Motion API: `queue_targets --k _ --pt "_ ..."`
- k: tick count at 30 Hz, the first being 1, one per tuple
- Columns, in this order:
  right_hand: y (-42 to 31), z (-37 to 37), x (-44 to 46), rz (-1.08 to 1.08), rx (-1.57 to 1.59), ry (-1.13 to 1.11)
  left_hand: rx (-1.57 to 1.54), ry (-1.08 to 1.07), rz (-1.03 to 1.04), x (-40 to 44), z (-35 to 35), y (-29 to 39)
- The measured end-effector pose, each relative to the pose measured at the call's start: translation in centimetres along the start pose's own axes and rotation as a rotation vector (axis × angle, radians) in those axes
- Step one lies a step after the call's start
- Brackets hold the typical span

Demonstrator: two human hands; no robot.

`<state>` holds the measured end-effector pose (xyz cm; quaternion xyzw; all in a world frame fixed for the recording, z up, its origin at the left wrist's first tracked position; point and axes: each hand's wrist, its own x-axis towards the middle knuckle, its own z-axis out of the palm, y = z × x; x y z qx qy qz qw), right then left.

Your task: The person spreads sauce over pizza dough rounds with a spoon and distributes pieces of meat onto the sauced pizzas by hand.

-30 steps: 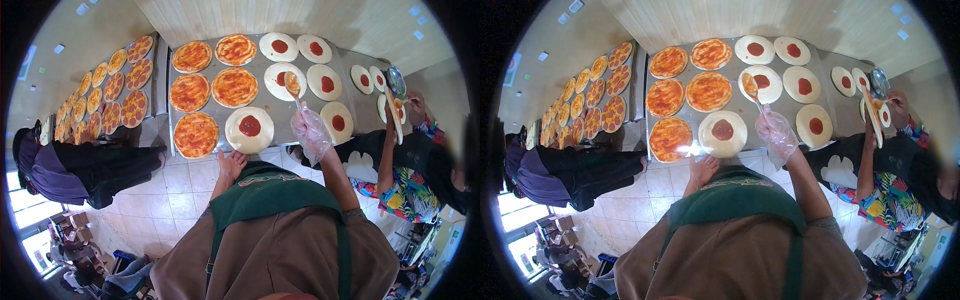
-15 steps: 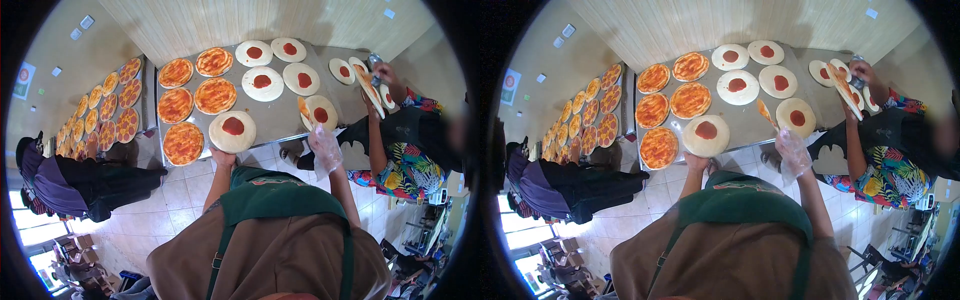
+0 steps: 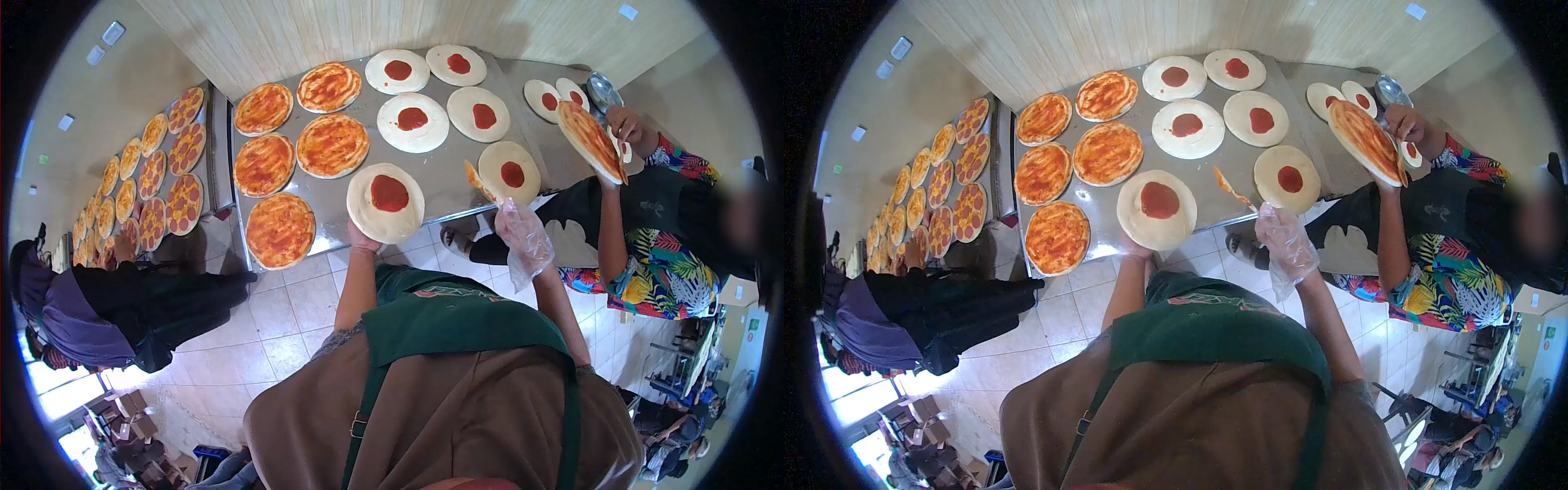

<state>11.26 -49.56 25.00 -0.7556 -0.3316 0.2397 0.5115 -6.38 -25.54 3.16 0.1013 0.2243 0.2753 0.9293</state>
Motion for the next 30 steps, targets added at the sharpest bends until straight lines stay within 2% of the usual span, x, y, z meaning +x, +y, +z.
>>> queue_targets --k 1,3,7,9,12,16,20,24,27,30 --pt "0.0 0.1 0.4 -0.140 -0.169 -0.003 0.029 -0.034 0.004 0.4 -0.3 -0.2" --pt "-1.7 0.3 0.2 0.163 0.061 -0.078 0.010 -0.078 0.017 0.7 -0.1 -0.5" --pt "0.9 0.9 1.2 0.226 0.111 -0.127 -0.157 -0.092 0.055 0.5 2.5 -0.6" --pt "3.0 1.6 2.2 0.103 -0.097 -0.112 -0.250 -0.098 0.050 0.1 4.2 -0.5" --pt "-2.3 3.9 2.9 -0.246 -0.805 -0.111 -0.259 -0.123 0.083 -0.7 6.4 -0.6" --pt "-5.1 5.0 3.5 0.010 -0.896 -0.168 0.013 -0.174 0.246 -2.1 7.0 -0.9" --pt "-8.6 5.5 3.3 -0.136 -0.914 -0.182 0.043 -0.254 0.186 -3.3 7.4 0.7" --pt "-8.9 7.6 4.2 -0.337 -0.796 -0.030 0.020 -0.317 0.133 -4.0 7.6 2.4" --pt "-7.9 8.5 3.9 -0.410 -0.763 -0.093 0.012 -0.357 0.118 -4.7 7.5 3.5" --pt "-8.3 7.7 3.6 -0.364 -0.948 -0.034 -0.105 -0.512 0.066 -5.1 8.3 4.4"
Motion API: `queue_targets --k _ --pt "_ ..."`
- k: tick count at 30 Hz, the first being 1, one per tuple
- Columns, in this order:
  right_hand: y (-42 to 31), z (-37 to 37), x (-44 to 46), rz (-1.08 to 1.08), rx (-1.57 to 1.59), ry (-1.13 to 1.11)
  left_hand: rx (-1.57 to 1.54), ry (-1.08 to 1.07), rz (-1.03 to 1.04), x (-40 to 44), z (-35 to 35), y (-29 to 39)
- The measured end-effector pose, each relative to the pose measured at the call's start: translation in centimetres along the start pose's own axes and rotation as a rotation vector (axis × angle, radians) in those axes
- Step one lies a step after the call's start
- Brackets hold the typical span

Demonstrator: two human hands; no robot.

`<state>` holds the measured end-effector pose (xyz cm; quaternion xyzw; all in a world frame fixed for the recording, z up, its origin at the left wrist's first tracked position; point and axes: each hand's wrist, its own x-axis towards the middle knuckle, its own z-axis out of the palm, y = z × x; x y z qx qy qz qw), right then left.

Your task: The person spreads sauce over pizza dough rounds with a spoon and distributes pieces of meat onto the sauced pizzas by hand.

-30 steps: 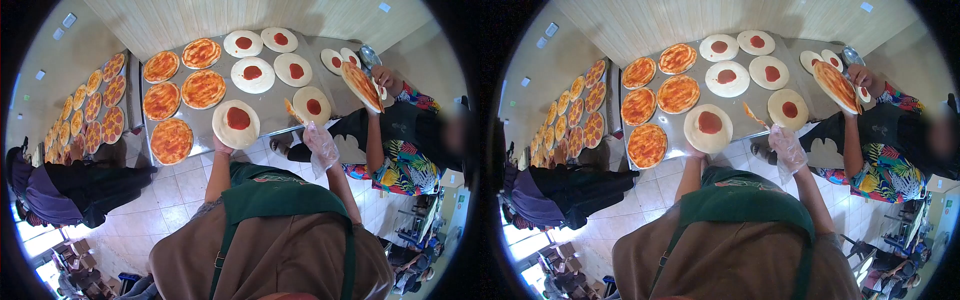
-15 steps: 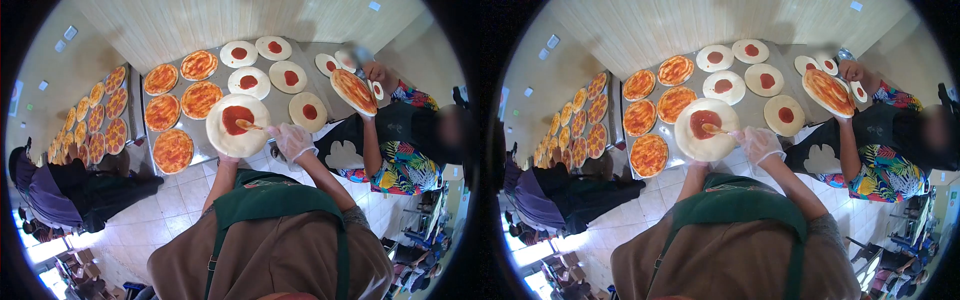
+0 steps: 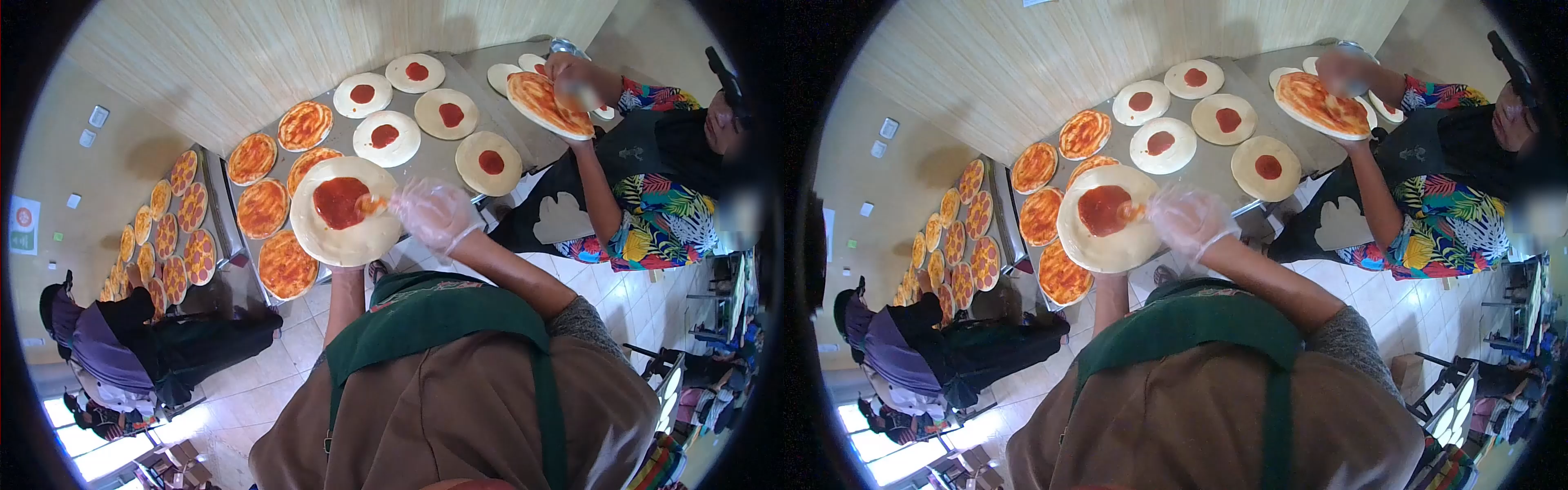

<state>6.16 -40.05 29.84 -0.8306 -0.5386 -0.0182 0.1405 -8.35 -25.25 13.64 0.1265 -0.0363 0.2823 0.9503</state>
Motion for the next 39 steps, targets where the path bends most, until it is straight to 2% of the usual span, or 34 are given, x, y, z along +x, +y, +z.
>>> queue_targets --k 2,5,7,9,11,12,13,14,16,19,20,23,27,28,31,32,35,36,39 --pt "0.5 -0.5 0.9 0.028 0.092 0.083 -0.206 -0.141 -0.036 0.2 2.4 0.1" --pt "-0.6 -0.9 1.8 -0.029 0.260 0.119 0.202 0.478 0.098 0.9 6.7 -1.0" --pt "-1.5 -1.4 0.2 -0.101 0.306 0.119 -0.104 0.031 0.086 1.0 4.8 -0.1" --pt "-1.0 -2.6 -0.1 -0.050 0.269 0.115 0.213 0.260 0.167 0.9 7.0 0.0" --pt "-0.4 -3.0 0.8 0.106 0.219 0.069 0.055 0.144 0.127 0.4 6.0 -0.1" --pt "-0.8 -2.7 1.7 0.066 0.262 0.165 -0.026 0.085 0.096 0.2 6.0 -0.2" --pt "-1.5 -2.6 1.9 0.013 0.314 0.151 -0.109 0.018 0.067 0.4 6.0 -0.5" --pt "-2.3 -2.5 2.0 -0.045 0.364 0.140 -0.088 0.093 0.058 0.8 6.0 -0.8" --pt "-3.4 -3.1 0.8 -0.108 0.349 0.077 -0.095 0.044 0.092 0.8 6.3 -0.3" --pt "-1.6 -4.0 -0.1 -0.011 0.198 -0.019 -0.083 0.098 0.113 0.1 7.3 0.3" --pt "-1.5 -4.1 0.2 0.041 0.210 0.078 -0.060 0.118 0.110 -0.3 7.7 0.1" --pt "-3.1 -2.5 2.6 -0.052 0.362 0.173 -0.085 0.071 0.076 -0.5 6.7 -0.6" --pt "-2.8 -3.5 0.4 -0.145 0.363 0.058 -0.097 0.068 0.119 -0.9 7.6 0.3" --pt "-2.1 -3.9 0.5 -0.047 0.276 0.032 -0.073 0.087 0.126 -1.1 8.0 0.5" --pt "-1.9 -2.5 2.6 -0.020 0.299 0.186 -0.131 0.089 0.087 -1.7 7.4 -0.3" --pt "-3.0 -2.4 3.0 0.020 0.307 0.075 -0.171 0.067 0.071 -1.3 7.0 -0.6" --pt "-3.7 -3.8 1.1 -0.061 0.396 -0.087 -0.076 0.119 0.143 -1.1 8.2 -0.2" --pt "-2.8 -3.9 1.0 -0.097 0.323 -0.097 -0.057 0.101 0.162 -1.4 8.4 0.3" --pt "-1.4 -4.0 2.6 0.071 0.315 -0.019 -0.004 0.146 0.151 -1.3 8.9 -0.1"
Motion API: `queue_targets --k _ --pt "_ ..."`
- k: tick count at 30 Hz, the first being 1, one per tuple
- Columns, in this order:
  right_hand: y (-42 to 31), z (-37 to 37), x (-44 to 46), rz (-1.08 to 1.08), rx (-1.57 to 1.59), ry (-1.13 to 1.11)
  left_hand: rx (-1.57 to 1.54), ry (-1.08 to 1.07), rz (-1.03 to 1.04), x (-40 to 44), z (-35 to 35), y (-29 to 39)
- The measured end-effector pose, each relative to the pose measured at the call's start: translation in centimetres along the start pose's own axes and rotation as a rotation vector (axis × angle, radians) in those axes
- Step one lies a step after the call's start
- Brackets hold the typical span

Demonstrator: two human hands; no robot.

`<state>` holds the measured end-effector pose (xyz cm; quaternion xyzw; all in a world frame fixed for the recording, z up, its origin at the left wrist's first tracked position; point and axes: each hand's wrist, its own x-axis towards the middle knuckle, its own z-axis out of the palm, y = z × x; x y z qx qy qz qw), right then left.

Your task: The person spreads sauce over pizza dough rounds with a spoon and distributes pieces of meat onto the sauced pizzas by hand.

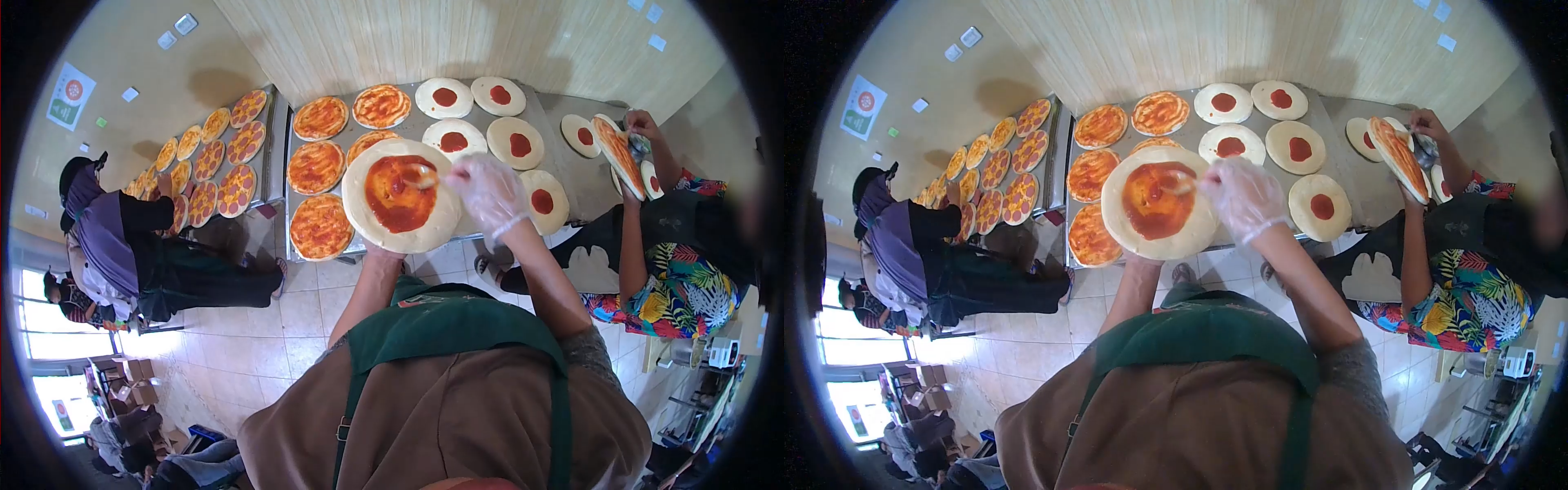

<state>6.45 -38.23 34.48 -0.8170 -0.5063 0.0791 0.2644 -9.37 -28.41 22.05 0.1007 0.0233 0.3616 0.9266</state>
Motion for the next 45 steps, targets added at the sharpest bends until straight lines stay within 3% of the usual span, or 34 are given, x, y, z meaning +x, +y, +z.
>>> queue_targets --k 5,9,14,16,23,24,25,28,31,37,40,41,45 --pt "-2.6 0.1 -1.2 -0.174 0.187 -0.073 -0.076 -0.021 -0.052 0.7 -0.2 -0.8" --pt "-0.8 -1.6 -1.0 -0.194 0.073 0.096 -0.105 -0.052 -0.055 0.6 -0.7 -0.2" --pt "-0.3 0.1 -1.2 -0.579 -0.016 0.357 -0.236 -0.140 -0.068 0.4 -0.4 -1.3" --pt "-0.4 0.0 -1.3 -0.585 -0.036 0.370 -0.236 -0.154 -0.066 0.1 0.5 -1.3" --pt "0.5 -1.7 -3.5 -0.104 0.041 -0.037 -0.149 -0.136 0.069 1.4 0.8 -2.1" --pt "0.2 -1.7 -3.9 -0.054 0.046 -0.099 0.003 -0.024 0.118 1.4 1.9 -2.2" --pt "-0.1 -1.4 -4.0 -0.050 0.120 -0.136 0.159 0.095 0.150 1.4 3.0 -2.4" --pt "-1.1 -1.5 -2.9 -0.017 0.292 -0.231 -0.159 -0.136 0.056 2.1 1.7 -2.4" --pt "-0.9 -0.8 -1.5 -0.039 0.289 -0.106 -0.201 -0.116 -0.016 2.2 1.8 -2.6" --pt "0.3 -1.8 -2.5 -0.303 0.200 -0.101 -0.113 -0.085 -0.013 2.7 1.6 -1.7" --pt "1.8 -1.8 -2.2 -0.220 0.099 0.002 -0.153 -0.060 -0.017 2.8 1.4 -1.0" --pt "1.6 -1.6 -2.4 -0.132 0.099 -0.072 -0.156 -0.112 0.003 2.7 1.5 -1.0" --pt "0.1 -0.9 -2.0 -0.161 0.215 -0.191 -0.096 0.014 0.043 3.4 1.1 -0.6"
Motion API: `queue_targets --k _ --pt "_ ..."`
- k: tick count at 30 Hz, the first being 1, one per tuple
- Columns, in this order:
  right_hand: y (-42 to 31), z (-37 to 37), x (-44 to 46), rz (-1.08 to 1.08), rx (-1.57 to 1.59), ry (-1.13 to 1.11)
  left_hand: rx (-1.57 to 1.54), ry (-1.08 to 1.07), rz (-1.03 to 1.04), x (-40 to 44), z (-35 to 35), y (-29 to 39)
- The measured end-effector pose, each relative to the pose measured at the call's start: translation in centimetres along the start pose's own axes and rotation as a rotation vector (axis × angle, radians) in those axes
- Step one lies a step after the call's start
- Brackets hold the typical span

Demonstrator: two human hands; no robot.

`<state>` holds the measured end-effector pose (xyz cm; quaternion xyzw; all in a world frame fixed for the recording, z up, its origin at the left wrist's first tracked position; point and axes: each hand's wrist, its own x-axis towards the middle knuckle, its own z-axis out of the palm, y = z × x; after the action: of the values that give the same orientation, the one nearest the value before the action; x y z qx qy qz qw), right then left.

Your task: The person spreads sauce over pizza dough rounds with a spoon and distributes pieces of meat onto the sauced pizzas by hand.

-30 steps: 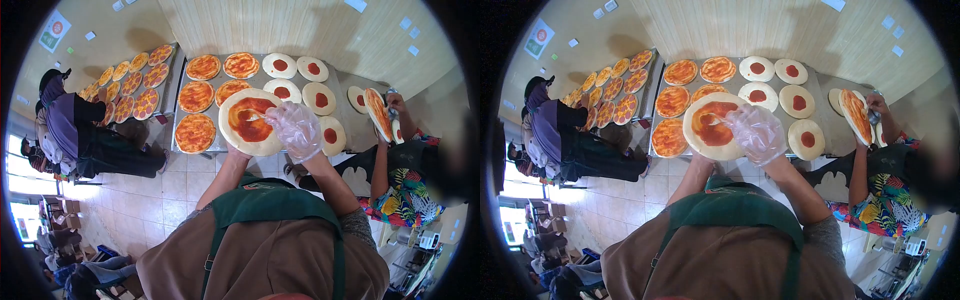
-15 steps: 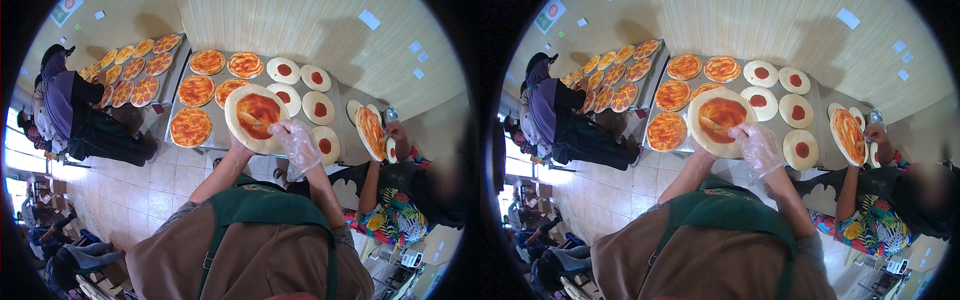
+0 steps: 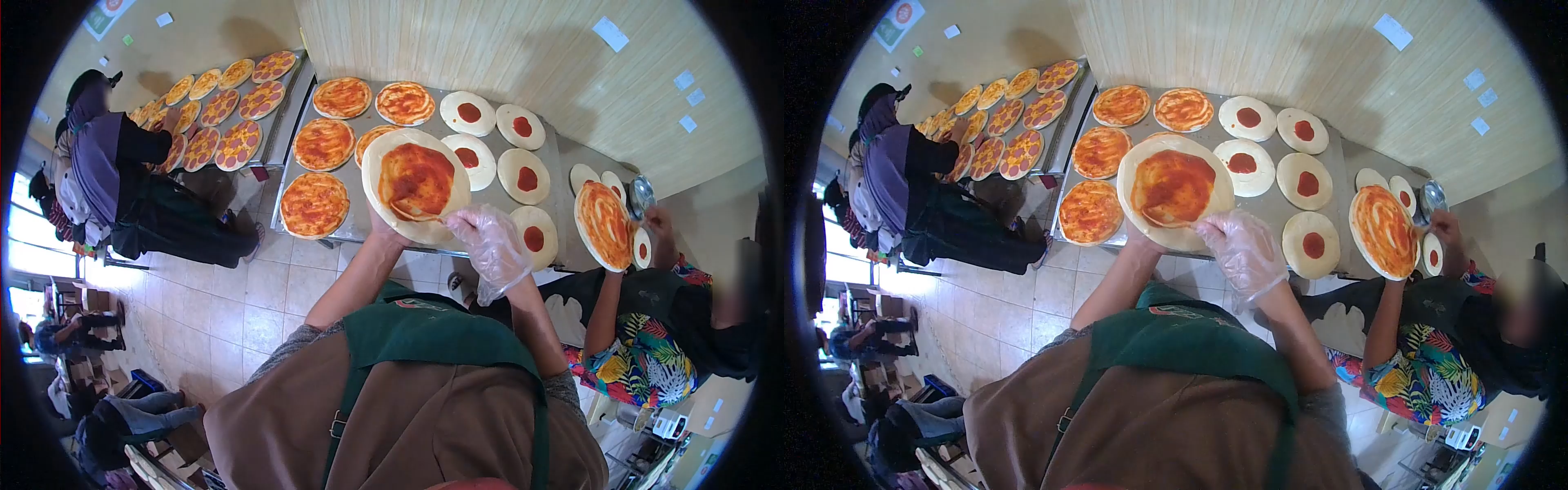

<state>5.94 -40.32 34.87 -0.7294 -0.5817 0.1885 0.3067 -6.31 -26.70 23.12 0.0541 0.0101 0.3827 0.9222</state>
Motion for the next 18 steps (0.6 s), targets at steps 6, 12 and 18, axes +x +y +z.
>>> queue_targets --k 6,12,18 --pt "-0.9 -0.2 1.2 -0.182 -0.125 0.095 -0.083 -0.191 0.046 0.3 -0.1 1.4" --pt "-0.8 1.5 0.8 -0.361 -0.283 0.454 -0.070 -0.193 0.163 1.2 -2.0 2.7" --pt "-0.9 1.4 2.5 -0.193 -0.238 0.441 0.011 -0.239 0.243 1.8 -1.2 2.7"
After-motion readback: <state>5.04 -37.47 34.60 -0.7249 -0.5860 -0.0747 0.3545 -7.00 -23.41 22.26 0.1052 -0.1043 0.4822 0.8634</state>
